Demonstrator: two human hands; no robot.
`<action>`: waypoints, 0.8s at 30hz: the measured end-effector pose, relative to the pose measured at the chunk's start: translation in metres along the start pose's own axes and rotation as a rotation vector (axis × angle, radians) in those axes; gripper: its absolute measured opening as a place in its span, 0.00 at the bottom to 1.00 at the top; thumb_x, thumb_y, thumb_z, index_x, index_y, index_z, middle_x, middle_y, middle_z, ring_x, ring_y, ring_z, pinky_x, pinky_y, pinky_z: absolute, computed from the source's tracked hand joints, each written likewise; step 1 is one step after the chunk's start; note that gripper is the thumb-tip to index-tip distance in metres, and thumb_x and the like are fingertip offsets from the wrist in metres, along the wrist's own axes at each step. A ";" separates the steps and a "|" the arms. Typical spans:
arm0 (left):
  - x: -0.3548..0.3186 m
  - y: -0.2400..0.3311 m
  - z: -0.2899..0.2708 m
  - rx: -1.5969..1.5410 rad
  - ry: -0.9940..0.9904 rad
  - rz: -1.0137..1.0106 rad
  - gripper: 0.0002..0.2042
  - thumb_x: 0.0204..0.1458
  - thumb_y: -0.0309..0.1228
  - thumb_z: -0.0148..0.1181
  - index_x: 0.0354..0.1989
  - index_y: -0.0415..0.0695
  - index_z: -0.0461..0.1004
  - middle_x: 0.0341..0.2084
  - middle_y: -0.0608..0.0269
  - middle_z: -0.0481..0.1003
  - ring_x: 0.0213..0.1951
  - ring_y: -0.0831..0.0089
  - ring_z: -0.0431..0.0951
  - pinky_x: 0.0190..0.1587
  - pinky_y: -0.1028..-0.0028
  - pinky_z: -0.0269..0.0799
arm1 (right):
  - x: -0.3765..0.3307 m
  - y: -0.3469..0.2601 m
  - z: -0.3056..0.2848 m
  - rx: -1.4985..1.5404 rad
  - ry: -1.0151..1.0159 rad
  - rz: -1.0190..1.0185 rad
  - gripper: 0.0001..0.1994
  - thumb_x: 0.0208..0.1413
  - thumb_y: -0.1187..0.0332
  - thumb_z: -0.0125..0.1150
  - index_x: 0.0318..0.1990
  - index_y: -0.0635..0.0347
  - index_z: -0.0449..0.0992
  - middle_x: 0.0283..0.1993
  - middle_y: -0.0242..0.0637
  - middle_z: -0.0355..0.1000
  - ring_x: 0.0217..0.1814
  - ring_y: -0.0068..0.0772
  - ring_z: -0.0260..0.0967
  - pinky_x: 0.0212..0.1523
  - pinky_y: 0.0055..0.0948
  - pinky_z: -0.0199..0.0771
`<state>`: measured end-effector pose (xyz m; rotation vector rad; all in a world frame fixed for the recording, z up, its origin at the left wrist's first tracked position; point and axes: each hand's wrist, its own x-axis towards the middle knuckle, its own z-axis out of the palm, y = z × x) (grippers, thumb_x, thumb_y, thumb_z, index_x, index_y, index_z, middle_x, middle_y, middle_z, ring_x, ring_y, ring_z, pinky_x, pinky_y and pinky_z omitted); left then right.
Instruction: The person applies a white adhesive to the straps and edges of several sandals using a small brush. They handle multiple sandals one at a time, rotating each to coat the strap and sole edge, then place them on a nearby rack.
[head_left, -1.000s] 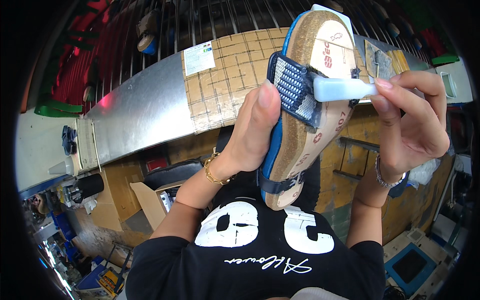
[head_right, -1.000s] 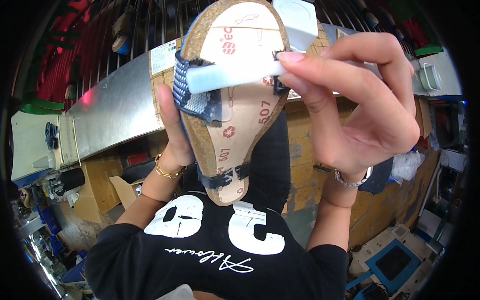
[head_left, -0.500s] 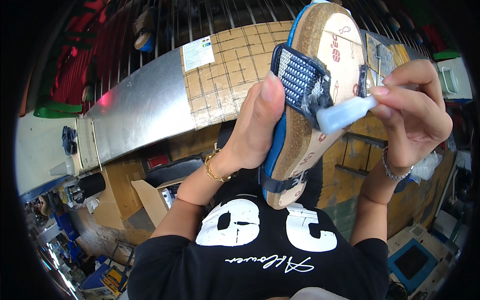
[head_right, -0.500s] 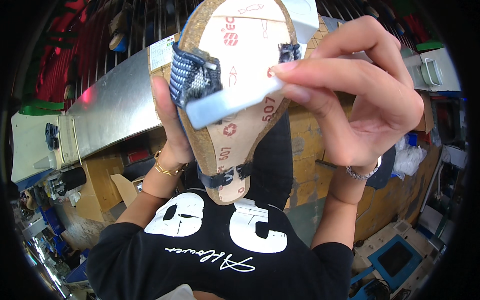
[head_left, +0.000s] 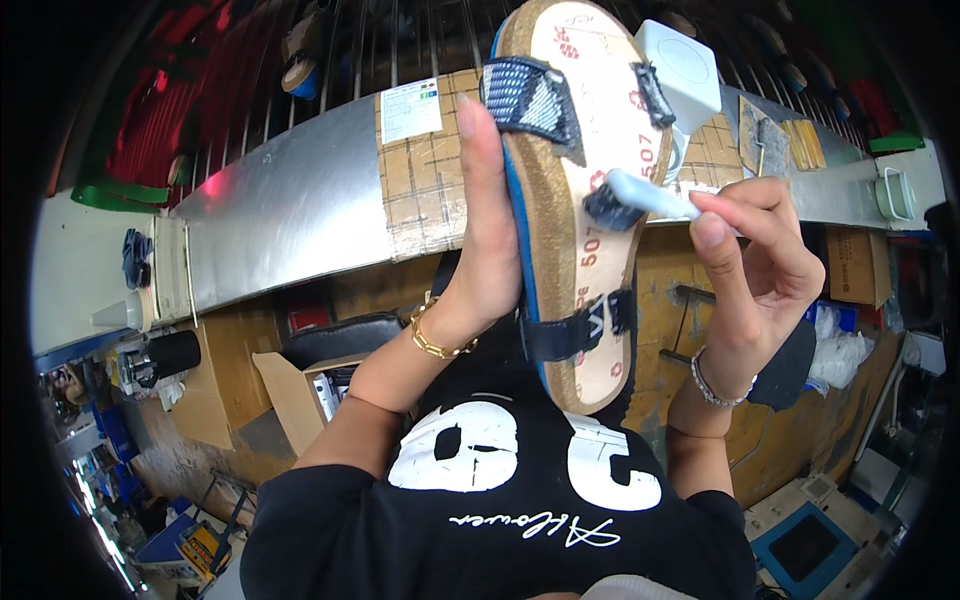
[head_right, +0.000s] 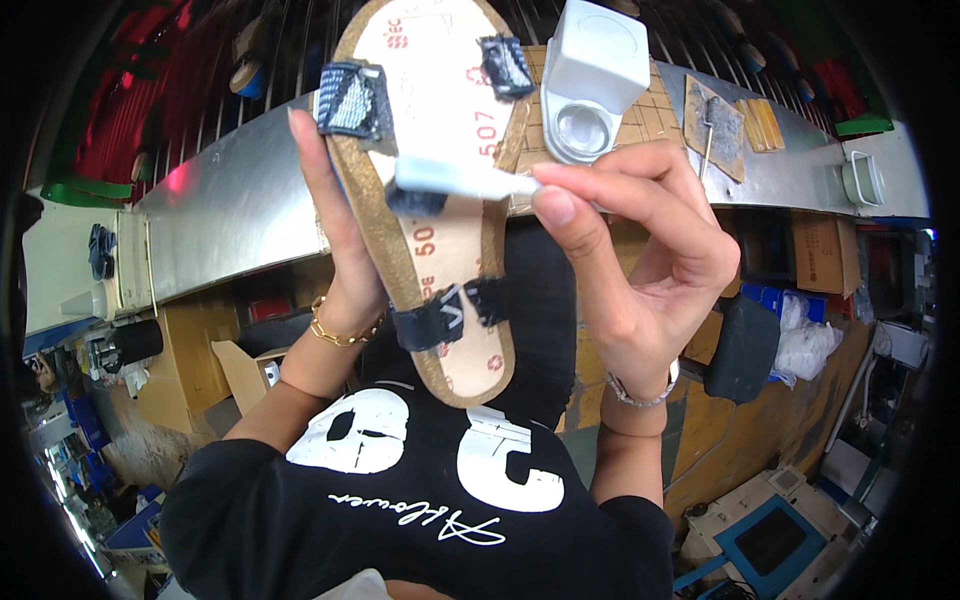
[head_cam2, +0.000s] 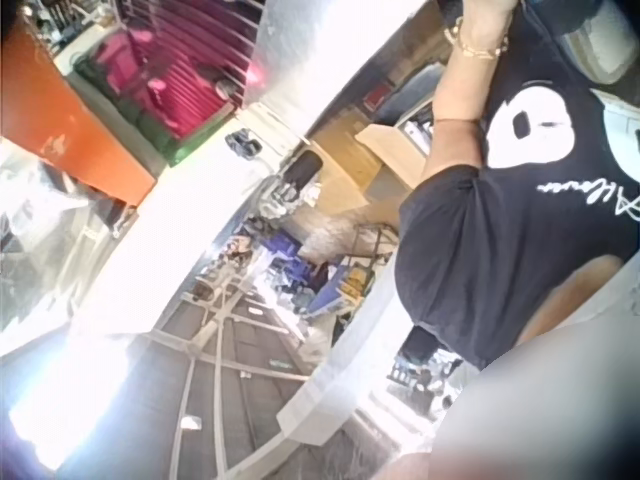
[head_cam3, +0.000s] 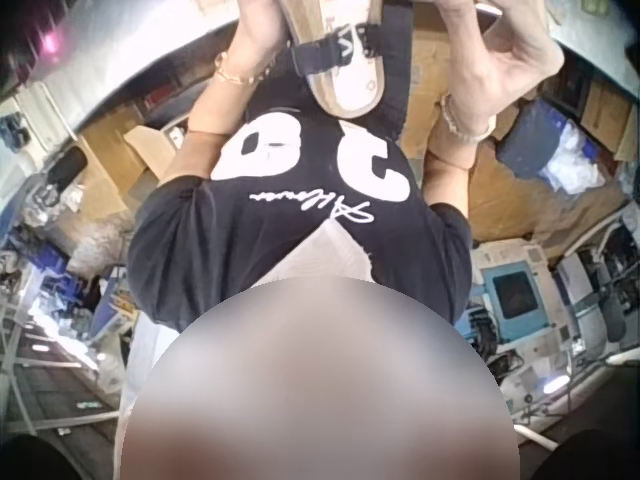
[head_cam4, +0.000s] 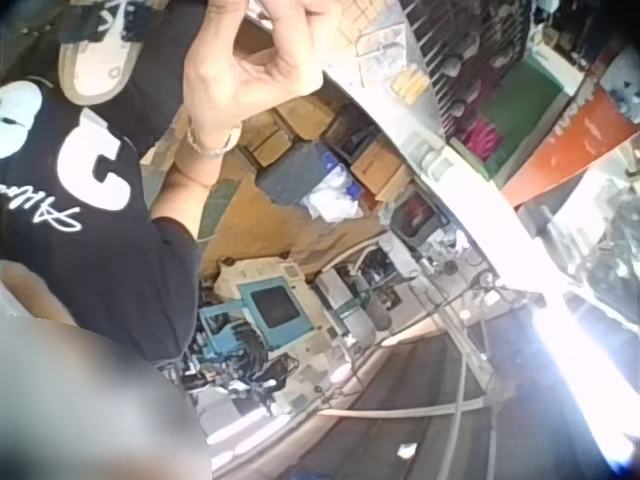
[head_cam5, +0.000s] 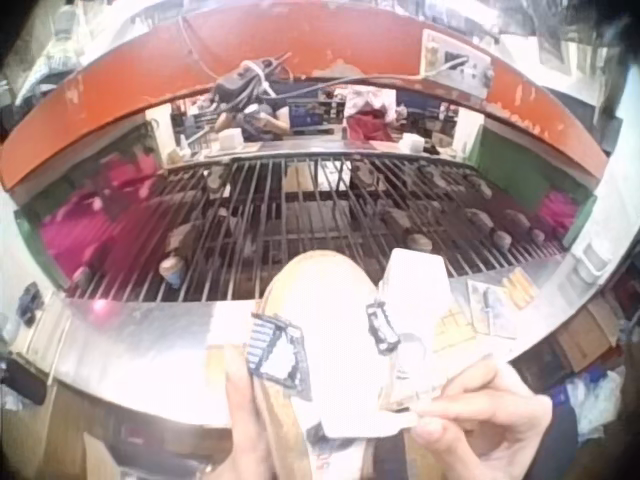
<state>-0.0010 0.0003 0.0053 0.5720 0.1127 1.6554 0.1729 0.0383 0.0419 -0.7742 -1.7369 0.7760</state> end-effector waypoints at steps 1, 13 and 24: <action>-0.002 0.000 0.004 0.254 0.080 -0.019 0.50 0.57 0.74 0.22 0.63 0.36 0.65 0.53 0.50 0.75 0.52 0.68 0.79 0.54 0.68 0.77 | -0.002 -0.001 0.003 -0.029 0.030 -0.025 0.09 0.48 0.79 0.72 0.38 0.61 0.87 0.31 0.32 0.73 0.34 0.22 0.66 0.36 0.20 0.63; -0.006 -0.006 0.014 0.854 0.234 0.073 0.43 0.63 0.68 0.26 0.53 0.37 0.73 0.39 0.59 0.80 0.39 0.75 0.80 0.44 0.75 0.75 | -0.017 -0.022 0.018 -0.468 0.207 -0.232 0.08 0.52 0.78 0.70 0.41 0.64 0.85 0.36 0.34 0.73 0.39 0.25 0.68 0.41 0.22 0.66; -0.004 -0.003 0.013 0.821 0.195 -0.008 0.43 0.63 0.68 0.24 0.59 0.37 0.68 0.46 0.55 0.78 0.44 0.74 0.80 0.49 0.74 0.76 | 0.012 -0.002 0.005 -0.257 0.109 -0.340 0.09 0.51 0.81 0.69 0.41 0.66 0.85 0.38 0.37 0.73 0.42 0.28 0.68 0.46 0.23 0.65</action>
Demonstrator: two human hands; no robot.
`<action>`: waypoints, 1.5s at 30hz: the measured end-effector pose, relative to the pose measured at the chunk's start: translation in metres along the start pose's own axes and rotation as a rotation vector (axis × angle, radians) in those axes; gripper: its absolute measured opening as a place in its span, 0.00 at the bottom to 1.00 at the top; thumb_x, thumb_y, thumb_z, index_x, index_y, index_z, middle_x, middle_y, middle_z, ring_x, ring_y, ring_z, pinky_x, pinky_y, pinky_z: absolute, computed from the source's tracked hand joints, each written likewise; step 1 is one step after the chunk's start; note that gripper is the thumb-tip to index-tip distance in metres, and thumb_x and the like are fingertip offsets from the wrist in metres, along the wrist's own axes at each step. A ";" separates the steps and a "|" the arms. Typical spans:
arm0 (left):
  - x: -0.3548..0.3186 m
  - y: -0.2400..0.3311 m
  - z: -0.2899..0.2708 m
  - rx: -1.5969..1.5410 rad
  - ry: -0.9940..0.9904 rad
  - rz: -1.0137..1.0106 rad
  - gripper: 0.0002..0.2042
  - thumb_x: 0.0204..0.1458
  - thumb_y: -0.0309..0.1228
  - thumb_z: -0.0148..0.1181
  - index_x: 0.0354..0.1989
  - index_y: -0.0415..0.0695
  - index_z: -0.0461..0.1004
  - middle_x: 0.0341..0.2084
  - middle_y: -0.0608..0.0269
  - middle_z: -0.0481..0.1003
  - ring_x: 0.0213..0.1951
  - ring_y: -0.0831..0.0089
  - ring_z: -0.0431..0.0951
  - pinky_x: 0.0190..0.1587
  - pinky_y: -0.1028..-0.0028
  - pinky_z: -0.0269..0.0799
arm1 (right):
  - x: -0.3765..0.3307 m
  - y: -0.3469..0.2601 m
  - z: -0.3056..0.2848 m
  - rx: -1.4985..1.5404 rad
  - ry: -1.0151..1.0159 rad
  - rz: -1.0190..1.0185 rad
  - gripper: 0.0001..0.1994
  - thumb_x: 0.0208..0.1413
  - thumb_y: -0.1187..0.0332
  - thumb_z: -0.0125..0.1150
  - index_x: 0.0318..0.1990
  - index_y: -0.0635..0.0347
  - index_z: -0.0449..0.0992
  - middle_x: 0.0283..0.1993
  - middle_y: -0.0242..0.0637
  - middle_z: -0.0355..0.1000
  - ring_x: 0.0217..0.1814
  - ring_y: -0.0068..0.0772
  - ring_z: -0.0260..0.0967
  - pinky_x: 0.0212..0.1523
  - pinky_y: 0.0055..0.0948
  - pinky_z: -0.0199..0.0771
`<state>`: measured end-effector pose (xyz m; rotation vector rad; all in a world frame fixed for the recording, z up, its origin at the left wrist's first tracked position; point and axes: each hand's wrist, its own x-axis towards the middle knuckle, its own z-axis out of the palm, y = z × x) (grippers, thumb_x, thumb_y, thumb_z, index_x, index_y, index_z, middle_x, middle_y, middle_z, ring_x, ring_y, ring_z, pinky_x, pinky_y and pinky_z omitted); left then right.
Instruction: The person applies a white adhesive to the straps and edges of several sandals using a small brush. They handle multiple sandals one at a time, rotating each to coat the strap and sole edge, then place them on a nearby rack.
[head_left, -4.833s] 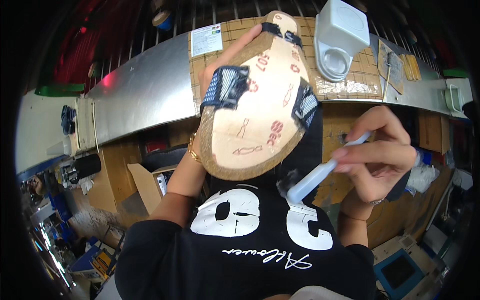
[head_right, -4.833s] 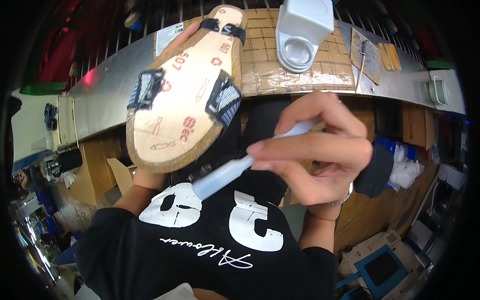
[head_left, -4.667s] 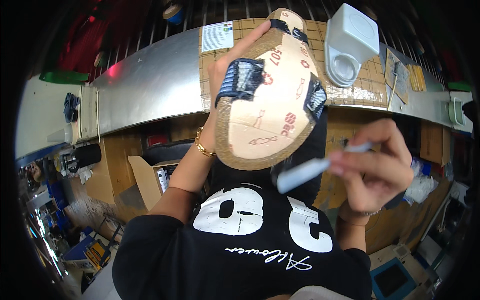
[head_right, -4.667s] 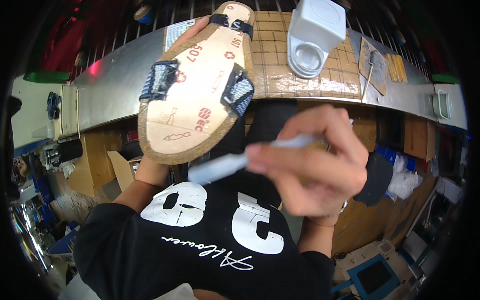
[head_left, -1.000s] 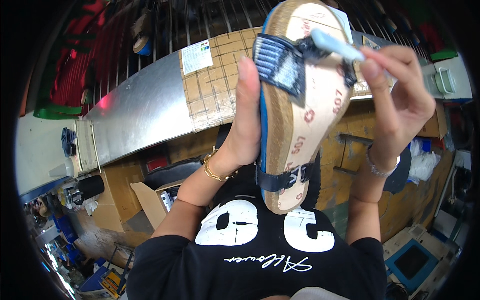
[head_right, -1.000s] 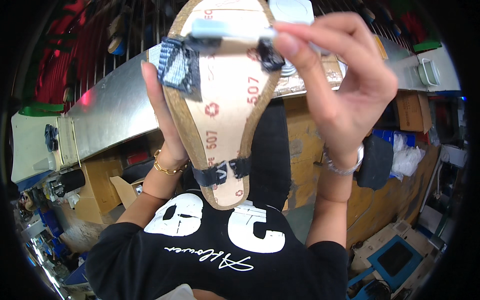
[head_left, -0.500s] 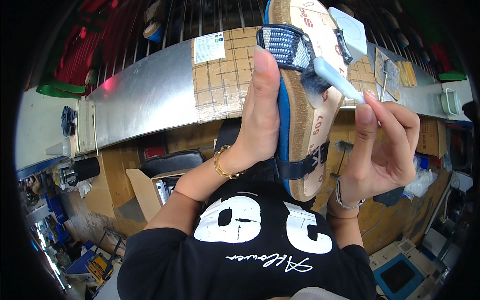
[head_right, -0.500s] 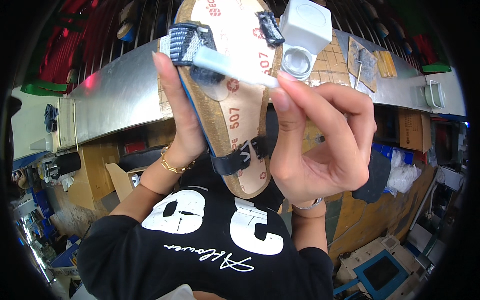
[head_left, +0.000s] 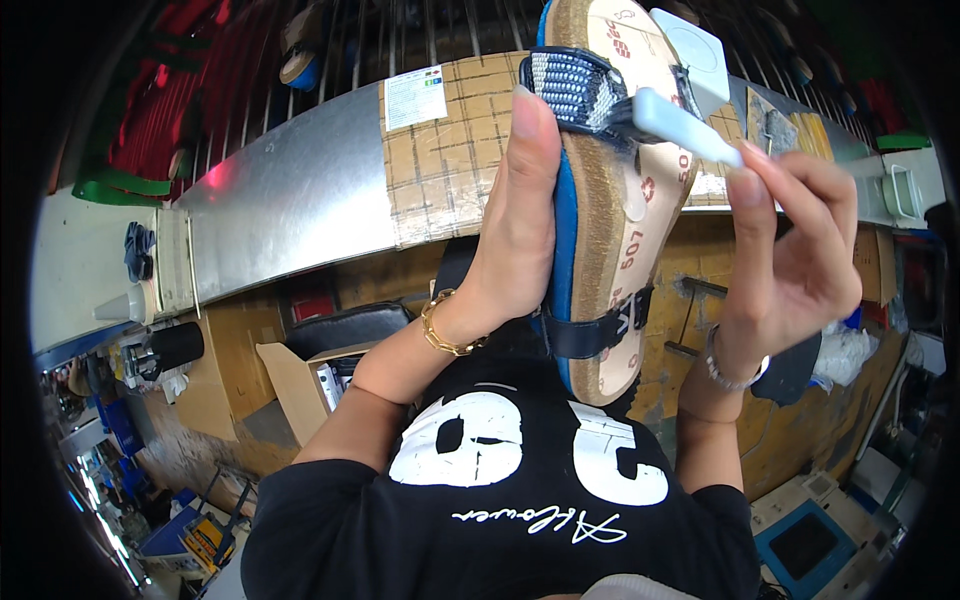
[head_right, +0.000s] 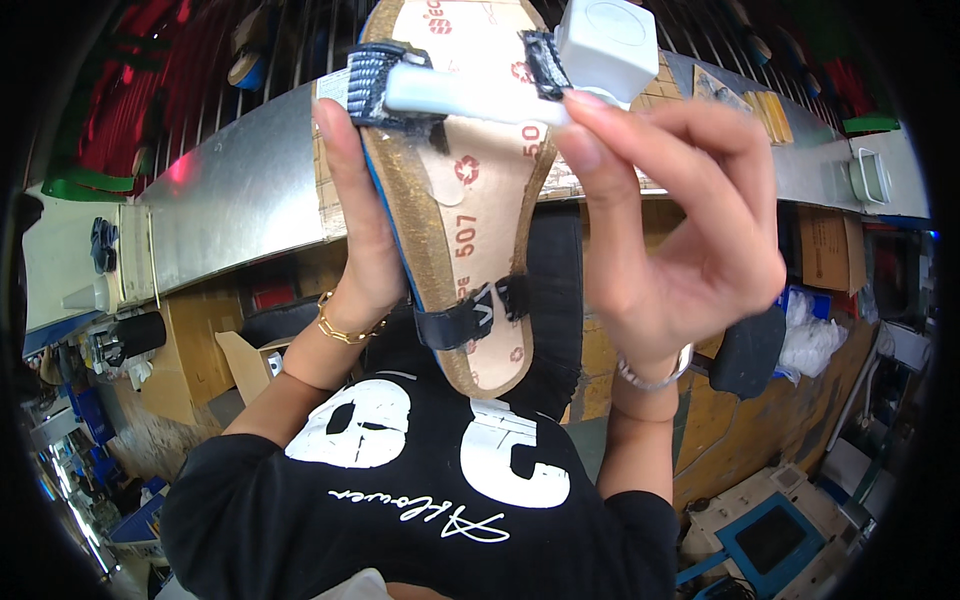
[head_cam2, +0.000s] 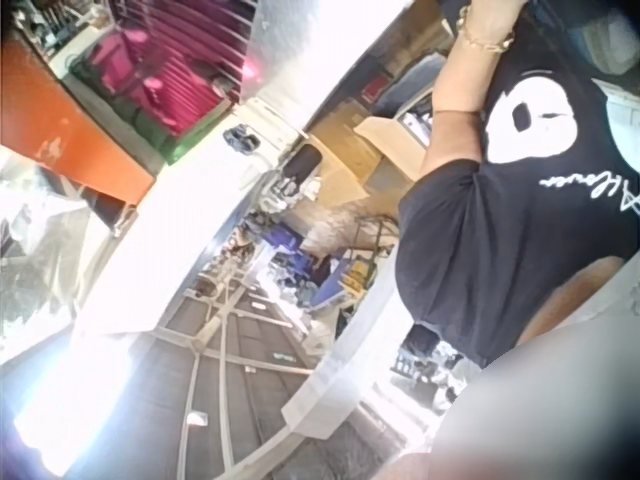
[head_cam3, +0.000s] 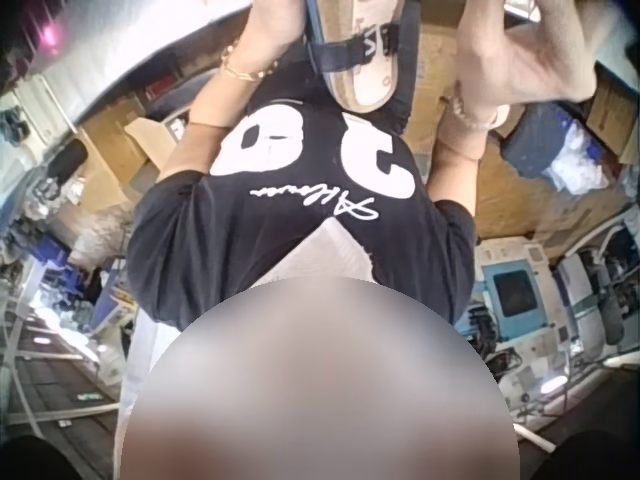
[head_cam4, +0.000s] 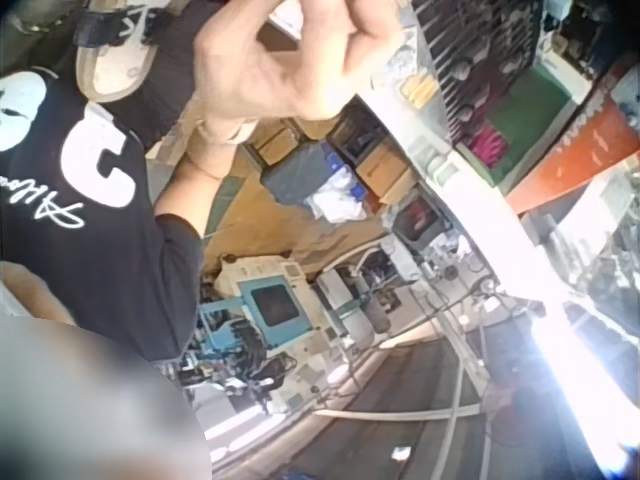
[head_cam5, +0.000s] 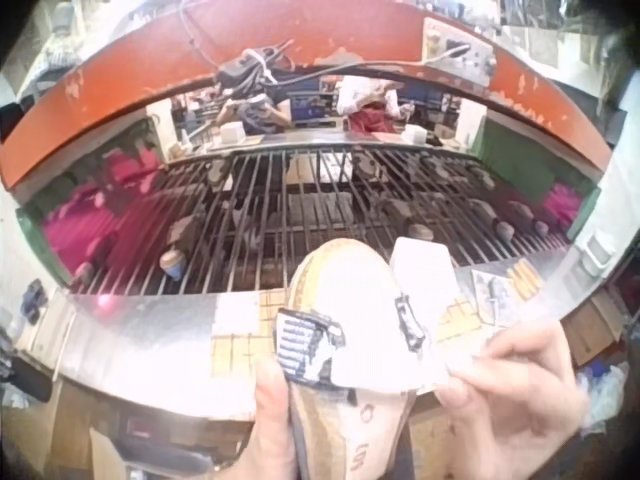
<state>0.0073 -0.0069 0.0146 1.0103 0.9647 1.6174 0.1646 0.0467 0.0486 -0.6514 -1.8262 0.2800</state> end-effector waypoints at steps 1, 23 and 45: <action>0.000 0.001 0.000 -0.029 -0.014 -0.020 0.43 0.63 0.68 0.24 0.60 0.38 0.67 0.47 0.55 0.78 0.45 0.74 0.80 0.50 0.74 0.76 | 0.003 0.007 -0.002 0.031 -0.035 0.009 0.09 0.51 0.82 0.69 0.41 0.66 0.85 0.38 0.38 0.73 0.42 0.28 0.68 0.46 0.23 0.65; 0.007 -0.002 0.000 -0.204 -0.053 -0.170 0.46 0.61 0.71 0.21 0.62 0.39 0.66 0.51 0.52 0.77 0.51 0.70 0.80 0.55 0.69 0.78 | 0.025 0.042 -0.024 0.138 -0.428 -0.218 0.12 0.41 0.82 0.73 0.37 0.61 0.86 0.37 0.39 0.73 0.38 0.28 0.68 0.37 0.22 0.67; 0.011 -0.006 -0.020 -0.324 -0.115 -0.125 0.45 0.61 0.70 0.25 0.68 0.40 0.57 0.58 0.47 0.72 0.54 0.64 0.80 0.55 0.64 0.80 | 0.018 0.019 -0.031 0.101 -0.560 -0.105 0.13 0.29 0.74 0.73 0.30 0.57 0.87 0.30 0.36 0.71 0.34 0.30 0.66 0.34 0.27 0.58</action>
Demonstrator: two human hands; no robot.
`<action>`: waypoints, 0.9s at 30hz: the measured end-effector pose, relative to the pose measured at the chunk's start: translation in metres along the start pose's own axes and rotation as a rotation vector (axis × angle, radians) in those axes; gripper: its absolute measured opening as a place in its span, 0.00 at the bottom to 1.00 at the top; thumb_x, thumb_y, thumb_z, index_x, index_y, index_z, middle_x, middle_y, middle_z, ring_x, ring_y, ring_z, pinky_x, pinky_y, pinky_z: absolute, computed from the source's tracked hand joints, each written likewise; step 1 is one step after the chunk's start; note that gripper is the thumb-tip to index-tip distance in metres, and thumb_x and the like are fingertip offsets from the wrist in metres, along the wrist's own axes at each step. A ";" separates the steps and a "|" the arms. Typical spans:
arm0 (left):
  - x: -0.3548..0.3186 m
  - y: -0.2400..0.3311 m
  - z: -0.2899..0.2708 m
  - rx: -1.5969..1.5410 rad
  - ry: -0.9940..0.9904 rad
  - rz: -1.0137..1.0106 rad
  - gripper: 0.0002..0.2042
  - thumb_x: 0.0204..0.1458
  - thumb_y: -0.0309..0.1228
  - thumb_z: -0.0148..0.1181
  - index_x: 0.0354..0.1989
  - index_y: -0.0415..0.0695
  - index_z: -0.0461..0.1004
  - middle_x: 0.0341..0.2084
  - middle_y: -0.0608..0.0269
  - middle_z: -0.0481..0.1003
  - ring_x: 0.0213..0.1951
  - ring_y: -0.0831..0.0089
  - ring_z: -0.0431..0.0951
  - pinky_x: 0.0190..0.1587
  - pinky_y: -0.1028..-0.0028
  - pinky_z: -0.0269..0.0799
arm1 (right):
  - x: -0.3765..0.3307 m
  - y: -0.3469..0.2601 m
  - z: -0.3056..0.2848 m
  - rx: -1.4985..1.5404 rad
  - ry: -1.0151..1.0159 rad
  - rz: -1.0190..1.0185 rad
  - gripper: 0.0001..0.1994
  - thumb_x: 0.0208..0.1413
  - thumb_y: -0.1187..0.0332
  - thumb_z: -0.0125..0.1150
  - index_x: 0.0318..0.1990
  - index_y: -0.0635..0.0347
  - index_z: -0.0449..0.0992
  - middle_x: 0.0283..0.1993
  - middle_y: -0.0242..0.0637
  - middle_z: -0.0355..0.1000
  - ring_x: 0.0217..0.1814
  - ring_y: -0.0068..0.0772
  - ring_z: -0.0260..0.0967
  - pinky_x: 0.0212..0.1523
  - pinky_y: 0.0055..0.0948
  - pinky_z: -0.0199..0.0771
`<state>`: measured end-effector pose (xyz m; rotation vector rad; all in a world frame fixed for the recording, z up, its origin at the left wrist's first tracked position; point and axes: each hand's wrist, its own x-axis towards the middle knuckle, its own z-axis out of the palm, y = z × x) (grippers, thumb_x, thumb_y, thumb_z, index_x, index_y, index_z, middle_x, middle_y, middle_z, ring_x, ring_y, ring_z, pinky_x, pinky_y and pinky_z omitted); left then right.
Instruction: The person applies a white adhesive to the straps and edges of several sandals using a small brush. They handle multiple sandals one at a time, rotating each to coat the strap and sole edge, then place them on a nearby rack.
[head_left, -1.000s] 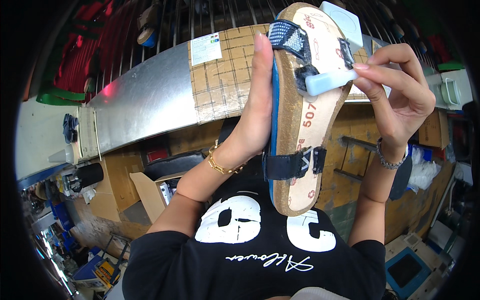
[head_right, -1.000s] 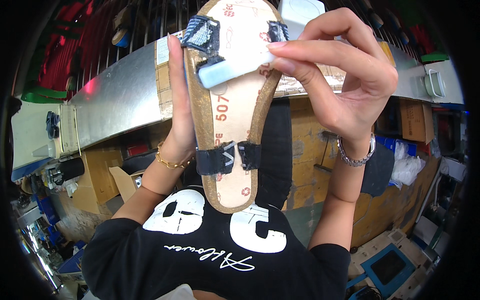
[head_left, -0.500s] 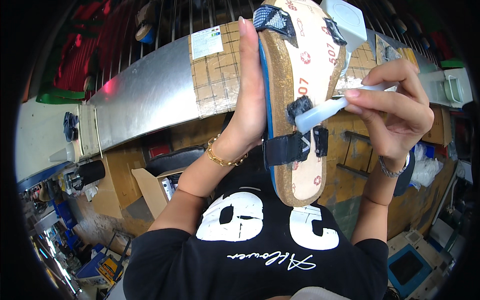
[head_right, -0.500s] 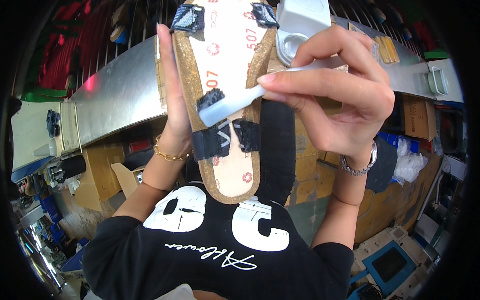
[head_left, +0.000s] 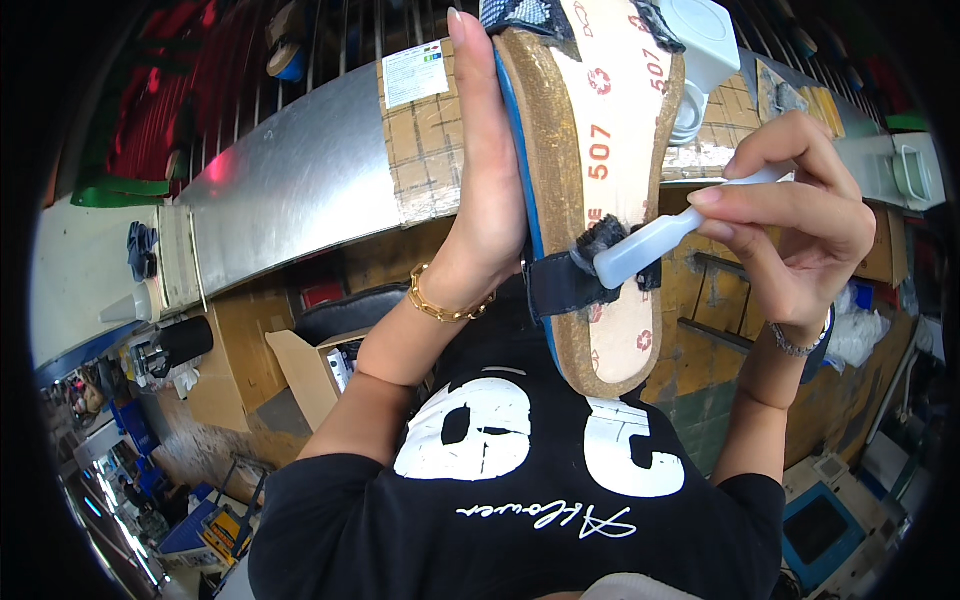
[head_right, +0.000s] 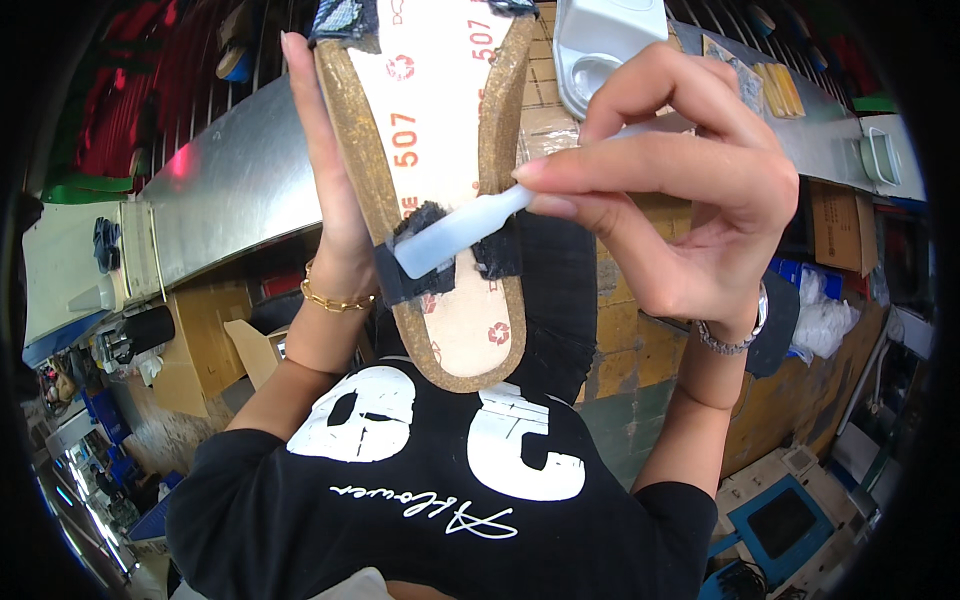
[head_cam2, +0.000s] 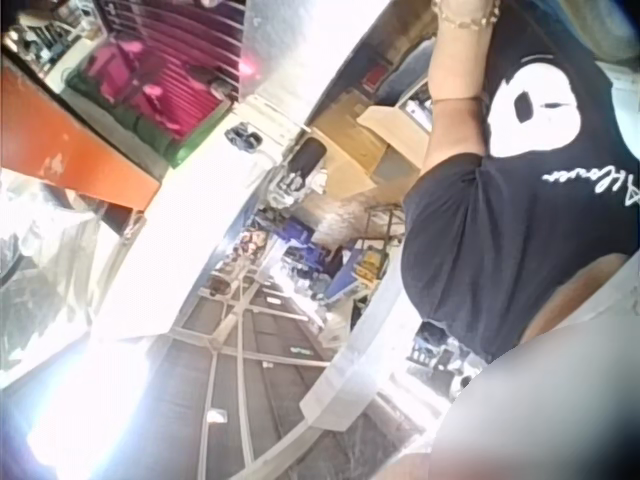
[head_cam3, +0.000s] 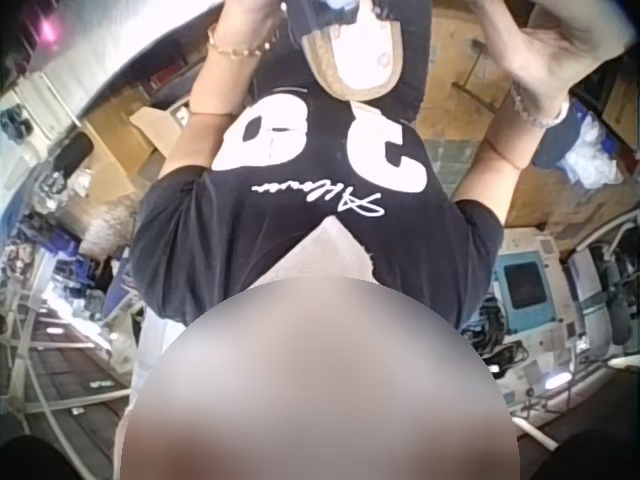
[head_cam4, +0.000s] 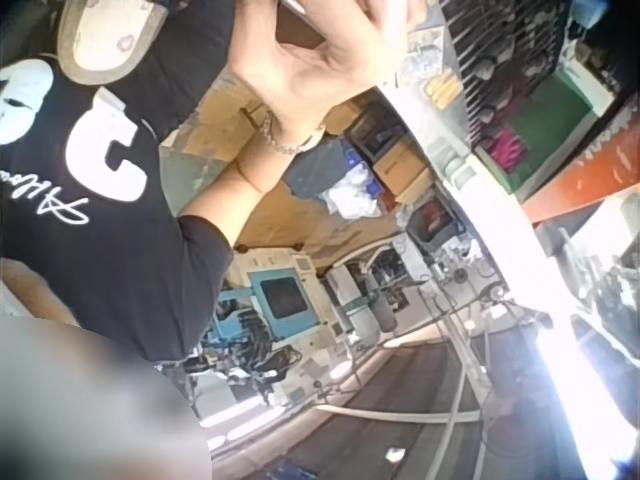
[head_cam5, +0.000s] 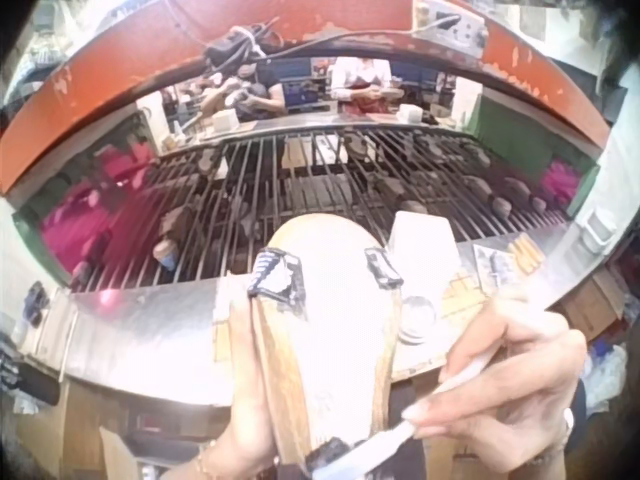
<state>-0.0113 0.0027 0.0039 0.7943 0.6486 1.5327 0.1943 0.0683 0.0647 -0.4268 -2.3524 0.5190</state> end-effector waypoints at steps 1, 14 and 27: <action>0.000 -0.001 -0.001 0.005 0.000 0.003 0.45 0.61 0.70 0.25 0.68 0.40 0.57 0.57 0.48 0.72 0.54 0.65 0.80 0.55 0.64 0.80 | 0.000 -0.001 -0.001 -0.009 0.009 -0.011 0.13 0.29 0.74 0.72 0.30 0.57 0.87 0.30 0.36 0.71 0.34 0.30 0.66 0.35 0.27 0.57; 0.010 -0.010 -0.012 0.028 -0.001 0.053 0.44 0.60 0.71 0.26 0.64 0.40 0.62 0.54 0.51 0.74 0.52 0.68 0.80 0.55 0.68 0.79 | 0.005 -0.011 -0.001 -0.030 -0.059 -0.036 0.13 0.27 0.65 0.74 0.27 0.53 0.87 0.26 0.30 0.70 0.30 0.28 0.64 0.41 0.32 0.55; 0.013 -0.009 -0.024 0.082 0.198 0.276 0.44 0.60 0.72 0.27 0.60 0.41 0.66 0.51 0.55 0.76 0.50 0.72 0.80 0.54 0.72 0.78 | 0.002 0.015 0.025 0.156 0.207 0.152 0.08 0.46 0.73 0.74 0.36 0.58 0.87 0.30 0.31 0.72 0.33 0.24 0.66 0.34 0.22 0.62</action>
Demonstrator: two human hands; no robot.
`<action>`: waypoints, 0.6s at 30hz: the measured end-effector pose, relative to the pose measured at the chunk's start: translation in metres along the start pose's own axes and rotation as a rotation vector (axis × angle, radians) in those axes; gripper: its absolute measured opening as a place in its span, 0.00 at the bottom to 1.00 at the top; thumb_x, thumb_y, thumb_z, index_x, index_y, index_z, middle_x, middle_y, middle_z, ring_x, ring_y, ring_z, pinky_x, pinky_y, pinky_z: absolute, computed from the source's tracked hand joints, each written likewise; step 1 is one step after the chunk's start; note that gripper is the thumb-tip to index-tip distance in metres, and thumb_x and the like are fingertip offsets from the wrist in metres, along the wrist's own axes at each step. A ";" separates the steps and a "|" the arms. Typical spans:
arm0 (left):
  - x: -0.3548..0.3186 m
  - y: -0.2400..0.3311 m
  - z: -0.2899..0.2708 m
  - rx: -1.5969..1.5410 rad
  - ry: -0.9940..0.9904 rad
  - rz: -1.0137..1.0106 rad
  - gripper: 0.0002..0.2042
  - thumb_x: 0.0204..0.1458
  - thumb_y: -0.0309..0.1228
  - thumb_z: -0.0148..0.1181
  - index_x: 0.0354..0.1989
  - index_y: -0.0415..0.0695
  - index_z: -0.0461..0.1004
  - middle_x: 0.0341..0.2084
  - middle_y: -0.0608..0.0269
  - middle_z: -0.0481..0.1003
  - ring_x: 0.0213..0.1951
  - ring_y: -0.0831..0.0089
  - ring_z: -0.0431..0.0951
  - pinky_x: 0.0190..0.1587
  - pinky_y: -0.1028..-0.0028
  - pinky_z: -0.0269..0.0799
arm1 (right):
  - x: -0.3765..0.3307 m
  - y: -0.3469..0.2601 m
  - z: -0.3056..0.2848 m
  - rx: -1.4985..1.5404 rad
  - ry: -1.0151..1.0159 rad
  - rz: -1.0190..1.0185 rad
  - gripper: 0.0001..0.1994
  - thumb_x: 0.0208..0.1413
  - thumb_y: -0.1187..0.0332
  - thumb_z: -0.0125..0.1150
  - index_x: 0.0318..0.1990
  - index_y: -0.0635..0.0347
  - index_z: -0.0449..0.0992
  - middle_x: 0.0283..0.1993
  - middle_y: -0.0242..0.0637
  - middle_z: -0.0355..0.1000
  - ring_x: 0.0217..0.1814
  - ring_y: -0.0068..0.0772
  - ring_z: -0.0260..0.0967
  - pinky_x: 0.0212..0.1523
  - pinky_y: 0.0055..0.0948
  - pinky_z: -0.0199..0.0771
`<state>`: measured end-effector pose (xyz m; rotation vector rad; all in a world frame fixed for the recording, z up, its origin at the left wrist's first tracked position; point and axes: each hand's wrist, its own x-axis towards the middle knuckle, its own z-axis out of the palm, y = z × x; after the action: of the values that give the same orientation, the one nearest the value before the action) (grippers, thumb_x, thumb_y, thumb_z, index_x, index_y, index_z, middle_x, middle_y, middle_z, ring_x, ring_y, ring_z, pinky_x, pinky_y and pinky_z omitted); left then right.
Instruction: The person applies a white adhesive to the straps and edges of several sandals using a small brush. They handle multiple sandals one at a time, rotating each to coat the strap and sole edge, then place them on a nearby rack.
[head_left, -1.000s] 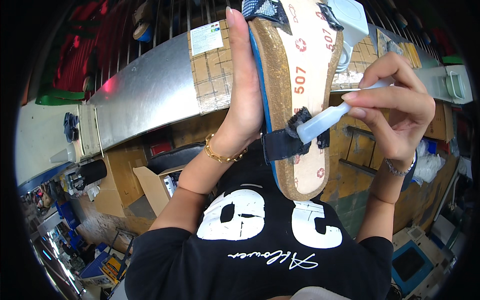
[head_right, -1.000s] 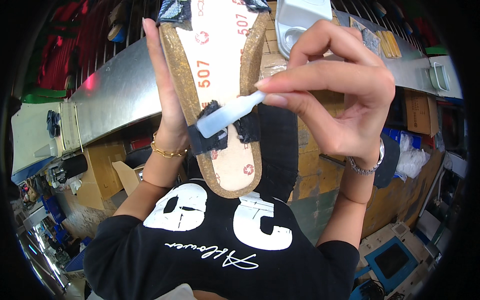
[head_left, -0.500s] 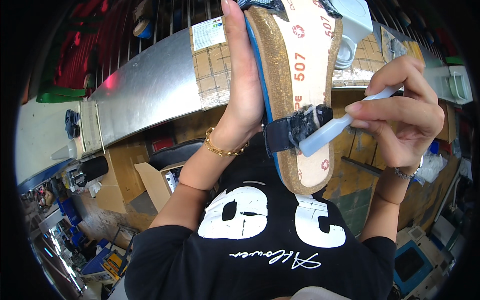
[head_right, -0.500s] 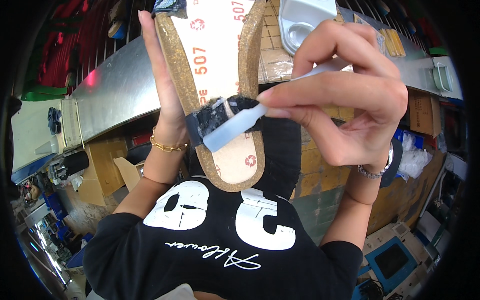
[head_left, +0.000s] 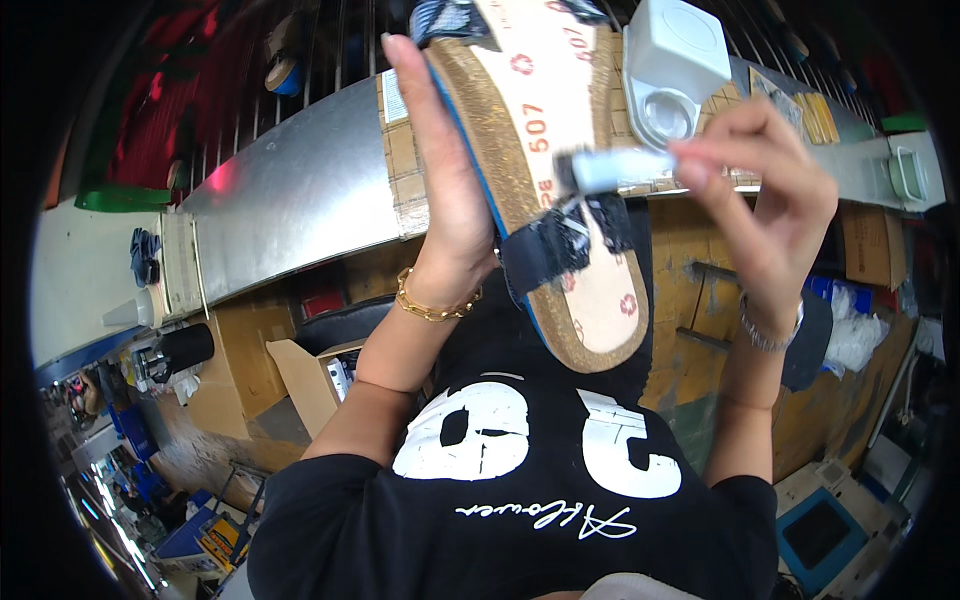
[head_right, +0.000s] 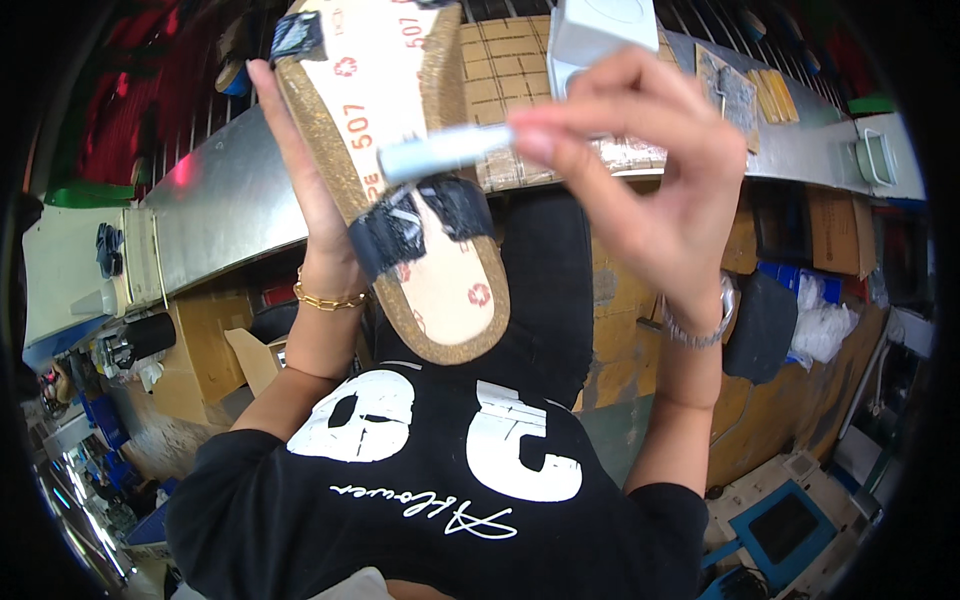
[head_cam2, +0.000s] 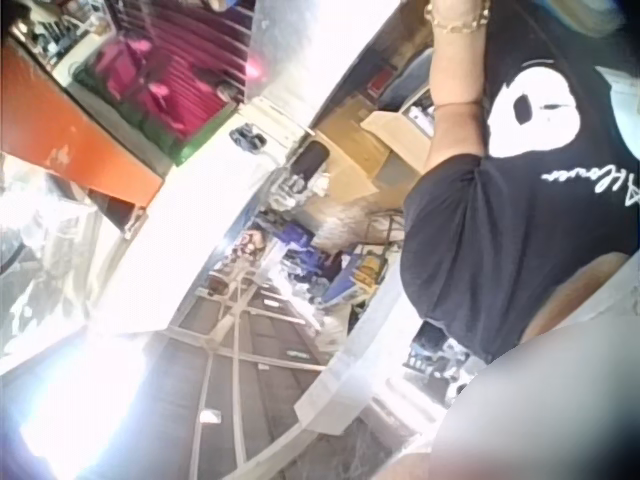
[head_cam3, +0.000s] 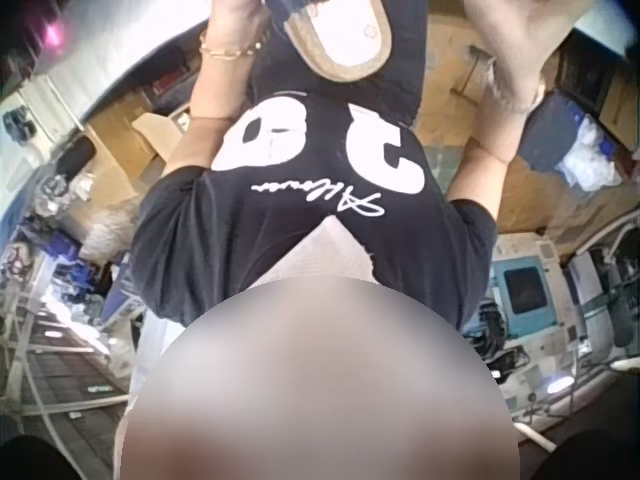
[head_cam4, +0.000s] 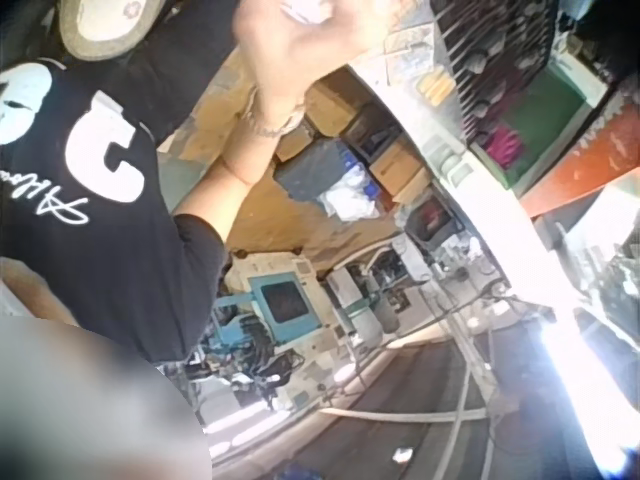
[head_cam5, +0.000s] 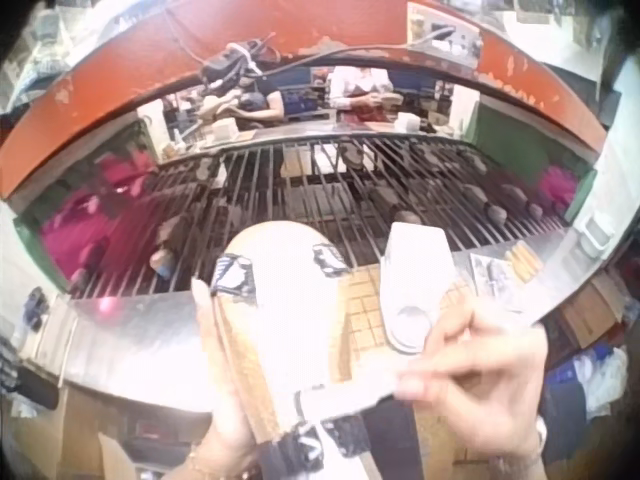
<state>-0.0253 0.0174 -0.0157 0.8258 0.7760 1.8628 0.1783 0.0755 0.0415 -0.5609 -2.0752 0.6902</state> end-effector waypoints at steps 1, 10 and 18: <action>-0.002 0.005 0.000 0.014 0.085 0.009 0.44 0.60 0.71 0.26 0.60 0.41 0.66 0.50 0.56 0.76 0.50 0.73 0.80 0.54 0.72 0.78 | -0.006 -0.003 0.001 0.012 -0.010 -0.015 0.09 0.44 0.72 0.76 0.36 0.56 0.88 0.28 0.30 0.72 0.31 0.23 0.66 0.31 0.22 0.62; 0.001 0.009 -0.014 0.198 0.298 0.353 0.41 0.65 0.66 0.21 0.72 0.43 0.50 0.68 0.62 0.57 0.69 0.75 0.55 0.74 0.71 0.41 | -0.039 -0.036 0.010 -0.407 0.096 -0.043 0.15 0.29 0.72 0.77 0.32 0.46 0.88 0.28 0.25 0.73 0.30 0.24 0.63 0.42 0.26 0.56; -0.001 0.011 -0.010 0.154 0.341 0.337 0.40 0.63 0.68 0.24 0.67 0.44 0.57 0.63 0.61 0.64 0.64 0.75 0.63 0.71 0.72 0.50 | -0.026 -0.037 0.005 -0.230 0.010 -0.030 0.19 0.25 0.71 0.77 0.33 0.45 0.89 0.28 0.26 0.73 0.29 0.22 0.66 0.42 0.26 0.55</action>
<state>-0.0379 0.0109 -0.0130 0.7792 1.0537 2.3050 0.1830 0.0305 0.0480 -0.6579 -2.1639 0.4329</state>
